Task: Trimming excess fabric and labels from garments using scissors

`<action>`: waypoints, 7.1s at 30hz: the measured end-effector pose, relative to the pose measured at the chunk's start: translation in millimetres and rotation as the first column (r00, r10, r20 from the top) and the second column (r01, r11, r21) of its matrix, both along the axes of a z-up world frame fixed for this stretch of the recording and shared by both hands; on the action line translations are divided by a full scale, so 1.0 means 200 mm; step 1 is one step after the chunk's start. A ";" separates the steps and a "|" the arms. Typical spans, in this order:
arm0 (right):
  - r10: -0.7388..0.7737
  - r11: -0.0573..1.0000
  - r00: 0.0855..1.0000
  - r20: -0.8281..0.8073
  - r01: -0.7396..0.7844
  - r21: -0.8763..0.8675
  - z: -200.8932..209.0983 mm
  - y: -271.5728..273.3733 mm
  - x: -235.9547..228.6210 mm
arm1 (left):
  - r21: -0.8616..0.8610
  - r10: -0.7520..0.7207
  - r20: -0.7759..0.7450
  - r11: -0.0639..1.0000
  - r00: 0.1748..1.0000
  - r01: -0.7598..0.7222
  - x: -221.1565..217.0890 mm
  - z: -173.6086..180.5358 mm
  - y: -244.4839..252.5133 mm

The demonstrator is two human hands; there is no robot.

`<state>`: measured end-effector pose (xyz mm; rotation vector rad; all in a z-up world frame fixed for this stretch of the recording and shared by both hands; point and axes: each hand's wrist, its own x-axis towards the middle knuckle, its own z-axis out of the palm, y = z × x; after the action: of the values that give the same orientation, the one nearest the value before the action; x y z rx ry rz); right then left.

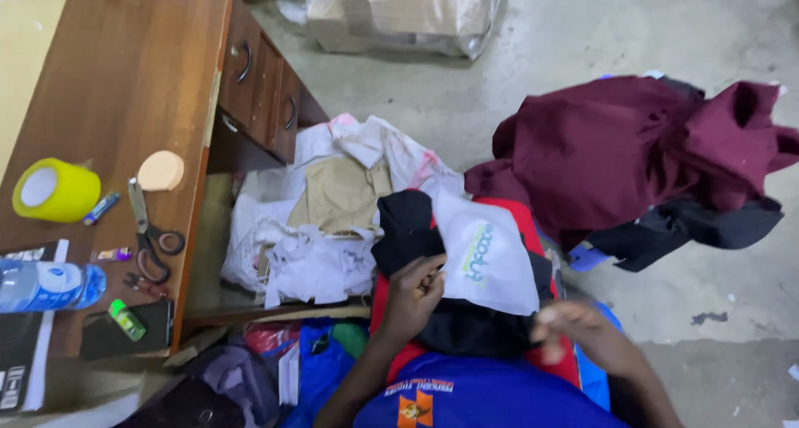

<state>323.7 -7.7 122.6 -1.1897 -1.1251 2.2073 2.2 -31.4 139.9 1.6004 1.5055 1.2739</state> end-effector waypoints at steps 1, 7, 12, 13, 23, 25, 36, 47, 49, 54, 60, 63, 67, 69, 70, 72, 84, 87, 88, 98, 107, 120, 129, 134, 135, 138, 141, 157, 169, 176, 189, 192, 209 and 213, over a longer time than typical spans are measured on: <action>-0.096 0.975 0.991 -0.096 0.113 0.192 0.11 0.03 0.00 | -0.024 -0.045 0.043 0.999 0.998 0.046 0.00 -0.03 0.01; -0.163 0.890 0.986 0.045 0.127 0.437 -0.07 0.22 -0.36 | -0.260 -0.278 0.393 0.881 0.877 0.396 0.07 -0.09 0.03; -0.087 0.989 0.953 -0.290 0.118 0.089 -0.46 0.23 -0.60 | -0.307 -0.316 0.586 0.766 0.746 0.565 0.05 -0.23 0.09; -0.097 0.990 0.993 -0.067 0.103 0.098 -0.50 0.23 -0.61 | -0.328 -0.353 0.558 0.738 0.751 0.590 0.05 -0.22 0.06; -0.043 0.737 0.834 0.550 -0.346 0.581 -0.15 0.51 -0.55 | -0.373 -0.567 0.063 0.750 0.822 0.546 0.10 0.03 -0.05; -0.143 0.842 0.919 0.367 -0.082 0.534 -0.20 0.56 -0.55 | -0.249 -0.521 -0.184 0.845 0.833 0.474 0.13 -0.02 -0.07; -0.614 0.764 0.726 -0.308 0.645 -0.003 -0.18 0.60 -0.60 | 0.284 -0.131 -0.525 0.905 0.841 0.318 0.21 -0.02 -0.07; -0.336 0.932 0.893 -0.298 0.360 0.029 -0.51 0.36 -0.63 | 0.775 0.290 -0.530 0.548 0.797 0.315 0.20 -0.17 0.07; -0.291 0.954 0.938 -0.190 0.299 0.016 -0.46 0.27 -0.56 | 0.714 0.158 -0.582 0.569 0.797 0.408 0.22 -0.38 0.03; -0.286 0.957 0.942 -0.175 0.272 -0.101 -0.68 0.22 -0.32 | 0.500 -0.051 -0.718 0.656 0.694 0.566 0.14 -0.44 -0.03; -0.418 0.862 0.882 0.217 0.310 0.400 -0.45 0.30 -0.29 | 0.458 -0.013 -0.509 0.842 0.861 0.283 -0.48 -0.29 -0.06; -0.425 0.860 0.877 0.226 0.312 0.403 -0.44 0.28 -0.29 | -0.218 0.696 -0.083 0.686 0.713 -0.694 -0.95 -0.23 -0.23; -0.267 0.725 0.905 0.332 -0.039 0.688 -0.74 0.32 -0.25 | 0.488 0.858 -0.420 0.487 0.295 -0.724 -1.34 0.15 -0.36; -0.199 0.380 0.852 0.485 -0.389 0.839 -0.74 0.28 -0.29 | 0.535 0.860 -0.451 0.473 0.237 -0.700 -1.49 0.19 -0.36; -0.168 0.746 0.900 0.403 -0.151 0.649 -0.61 0.24 -0.38 | 0.457 0.847 -0.489 0.452 0.208 -0.766 -1.60 0.17 -0.35; -0.202 0.942 0.936 0.290 0.105 0.318 -0.49 0.27 -0.51 | 0.398 0.841 -0.506 0.424 0.191 -0.813 -1.84 0.14 -0.24; -0.044 0.926 0.958 0.285 -0.068 0.370 -0.66 0.16 -0.57 | -0.293 0.314 -0.884 0.202 0.345 -0.934 -2.39 0.24 0.03; -0.032 0.839 0.844 0.536 -0.269 0.473 -0.60 0.14 -0.59 | -0.384 0.384 -0.815 0.201 0.433 -0.901 -2.36 0.30 -0.05; -0.013 0.857 0.850 0.527 -0.262 0.444 -0.58 0.15 -0.60 | -0.306 0.424 -0.826 0.216 0.372 -0.927 -2.41 0.26 -0.09; -0.148 0.974 0.983 0.106 0.126 0.190 -0.42 0.21 -0.48 | -0.324 0.830 -0.244 0.418 0.502 -0.849 -2.21 0.32 -0.35; -0.104 0.968 0.991 0.084 0.082 0.236 -0.49 0.23 -0.50 | -0.083 0.588 -0.782 0.232 0.208 -0.969 -2.47 0.23 -0.14; -0.207 0.973 0.977 0.057 0.200 0.111 -0.45 0.21 -0.54 | 0.139 0.762 -0.588 0.426 0.272 -0.894 -2.20 0.11 -0.27; -0.600 0.791 0.772 -0.209 0.612 -0.012 -0.24 0.27 -0.65 | -0.596 0.126 0.588 0.735 0.799 0.323 -0.63 -0.23 -0.27; -0.597 0.783 0.728 -0.338 0.621 -0.047 -0.27 0.34 -0.56 | -0.620 -0.088 0.703 0.411 0.706 0.668 -0.29 -0.25 -0.40; -0.599 0.780 0.727 -0.336 0.624 -0.040 -0.23 0.35 -0.55 | -0.615 -0.093 0.706 0.411 0.702 0.673 -0.27 -0.23 -0.38; -0.548 0.812 0.755 -0.361 0.583 -0.012 -0.16 0.34 -0.55 | -0.686 -0.312 0.437 0.491 0.844 0.537 -0.28 -0.18 -0.37; -0.568 0.796 0.743 -0.353 0.606 -0.005 -0.17 0.37 -0.53 | -0.611 -0.639 0.149 0.541 0.754 0.579 -0.36 -0.21 -0.37; -0.487 0.787 0.865 -0.120 0.494 0.370 -0.10 0.11 -0.69 | -0.687 -0.392 -0.213 0.711 0.895 0.148 -0.14 -0.12 -0.30; -0.436 0.671 0.899 0.044 0.292 0.682 -0.09 0.02 -0.70 | -0.684 -0.274 -0.101 0.718 0.957 0.133 -0.06 -0.04 -0.24; -0.422 0.615 0.903 0.076 0.223 0.756 -0.10 0.00 -0.71 | -0.626 -0.262 -0.007 0.753 0.965 0.200 -0.06 -0.05 -0.20; -0.293 0.596 0.955 0.050 0.141 0.791 -0.06 0.00 -0.72 | -0.519 -0.224 0.214 0.798 0.951 0.305 -0.06 0.10 -0.06; -0.296 0.597 0.953 0.068 0.129 0.792 -0.11 0.00 -0.71 | -0.531 -0.187 0.285 0.786 0.940 0.317 -0.05 0.14 -0.05; -0.236 0.967 0.799 -0.554 0.138 -0.212 -0.19 0.36 -0.44 | 0.037 0.020 -0.992 0.990 0.122 0.137 -0.41 0.18 -0.17; -0.285 0.957 0.899 -0.333 0.246 -0.155 -0.40 0.32 -0.43 | 0.067 0.076 -0.996 0.981 -0.041 0.181 -0.40 0.17 -0.18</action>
<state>238.0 55.7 42.2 -0.8756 -0.6609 2.1735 -76.9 -67.1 173.0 3.0120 2.0039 -0.2452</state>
